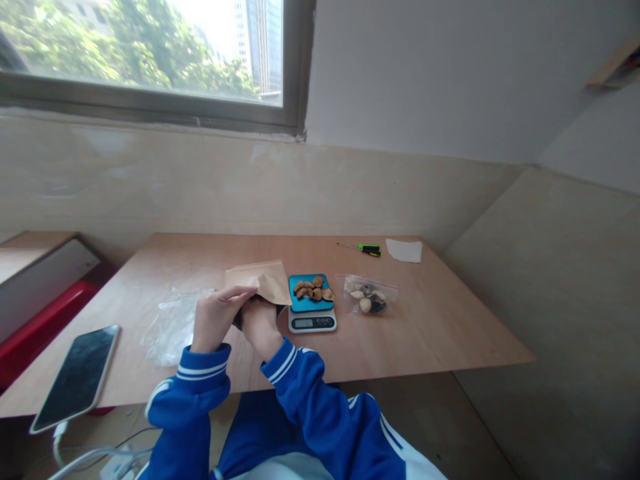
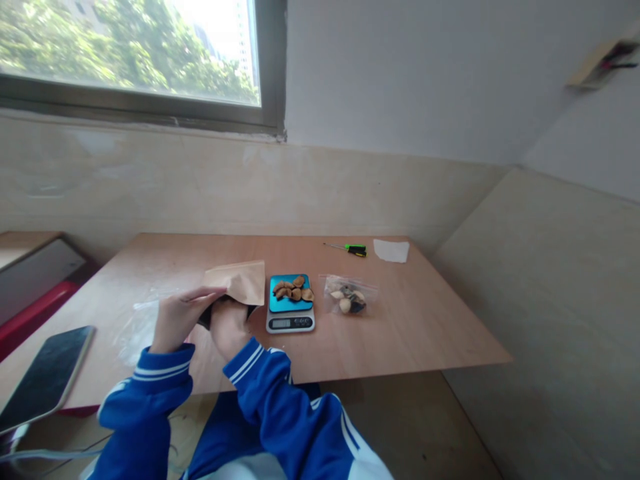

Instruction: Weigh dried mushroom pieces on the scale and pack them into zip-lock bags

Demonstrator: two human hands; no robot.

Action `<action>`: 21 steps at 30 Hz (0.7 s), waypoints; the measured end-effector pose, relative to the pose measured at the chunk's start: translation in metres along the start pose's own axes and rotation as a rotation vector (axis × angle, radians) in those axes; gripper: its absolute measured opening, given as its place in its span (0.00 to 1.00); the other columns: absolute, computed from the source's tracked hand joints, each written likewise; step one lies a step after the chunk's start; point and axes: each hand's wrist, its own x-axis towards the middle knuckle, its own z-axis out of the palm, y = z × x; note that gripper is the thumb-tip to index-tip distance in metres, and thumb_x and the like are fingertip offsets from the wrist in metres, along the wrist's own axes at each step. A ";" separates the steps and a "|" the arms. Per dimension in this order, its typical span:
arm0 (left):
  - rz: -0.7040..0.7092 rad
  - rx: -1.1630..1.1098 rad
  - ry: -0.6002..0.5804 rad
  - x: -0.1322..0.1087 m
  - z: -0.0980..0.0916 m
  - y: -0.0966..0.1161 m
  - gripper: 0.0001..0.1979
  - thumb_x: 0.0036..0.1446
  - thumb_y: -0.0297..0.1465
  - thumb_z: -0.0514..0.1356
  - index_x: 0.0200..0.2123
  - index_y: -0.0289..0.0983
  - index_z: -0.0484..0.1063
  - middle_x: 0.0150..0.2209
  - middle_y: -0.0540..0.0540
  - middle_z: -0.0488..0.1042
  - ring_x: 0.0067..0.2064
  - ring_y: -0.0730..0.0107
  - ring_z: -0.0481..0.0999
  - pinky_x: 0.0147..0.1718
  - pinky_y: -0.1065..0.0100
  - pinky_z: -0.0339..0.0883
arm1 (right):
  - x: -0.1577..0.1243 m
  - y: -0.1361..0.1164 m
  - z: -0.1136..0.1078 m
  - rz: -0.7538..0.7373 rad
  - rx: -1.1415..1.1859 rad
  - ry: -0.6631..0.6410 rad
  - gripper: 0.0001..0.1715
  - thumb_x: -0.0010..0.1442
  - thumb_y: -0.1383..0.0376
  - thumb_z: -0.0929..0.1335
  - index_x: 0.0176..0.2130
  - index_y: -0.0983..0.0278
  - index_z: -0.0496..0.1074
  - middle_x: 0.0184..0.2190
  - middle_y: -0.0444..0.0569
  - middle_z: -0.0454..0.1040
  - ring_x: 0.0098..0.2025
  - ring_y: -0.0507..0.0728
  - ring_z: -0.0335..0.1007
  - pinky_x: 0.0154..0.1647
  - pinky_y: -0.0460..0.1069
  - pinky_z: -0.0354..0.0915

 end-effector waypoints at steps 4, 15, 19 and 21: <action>0.057 0.036 0.025 -0.007 0.004 0.002 0.08 0.55 0.39 0.61 0.32 0.47 0.81 0.32 0.54 0.82 0.35 0.65 0.81 0.36 0.69 0.71 | 0.008 -0.001 0.011 -0.011 -0.031 0.005 0.19 0.61 0.70 0.65 0.50 0.77 0.71 0.51 0.66 0.73 0.55 0.68 0.69 0.59 0.59 0.62; 0.062 0.010 0.068 -0.010 0.003 0.003 0.08 0.55 0.38 0.61 0.33 0.48 0.81 0.33 0.56 0.82 0.35 0.67 0.81 0.34 0.72 0.70 | 0.010 0.005 0.019 -0.127 0.000 0.066 0.19 0.65 0.70 0.62 0.54 0.74 0.68 0.54 0.61 0.72 0.55 0.65 0.68 0.61 0.58 0.59; 0.065 0.007 0.074 -0.012 0.002 0.003 0.07 0.54 0.38 0.61 0.33 0.48 0.81 0.34 0.57 0.82 0.35 0.67 0.81 0.33 0.72 0.71 | 0.015 0.006 0.025 -0.151 0.034 0.099 0.16 0.64 0.70 0.64 0.50 0.73 0.71 0.48 0.60 0.76 0.48 0.64 0.72 0.55 0.57 0.65; 0.052 0.001 0.073 -0.013 0.002 0.004 0.07 0.54 0.38 0.62 0.32 0.49 0.81 0.33 0.58 0.82 0.35 0.68 0.81 0.31 0.73 0.70 | 0.016 0.008 0.027 -0.179 0.056 0.137 0.16 0.62 0.70 0.66 0.49 0.73 0.71 0.47 0.59 0.76 0.48 0.64 0.73 0.54 0.57 0.66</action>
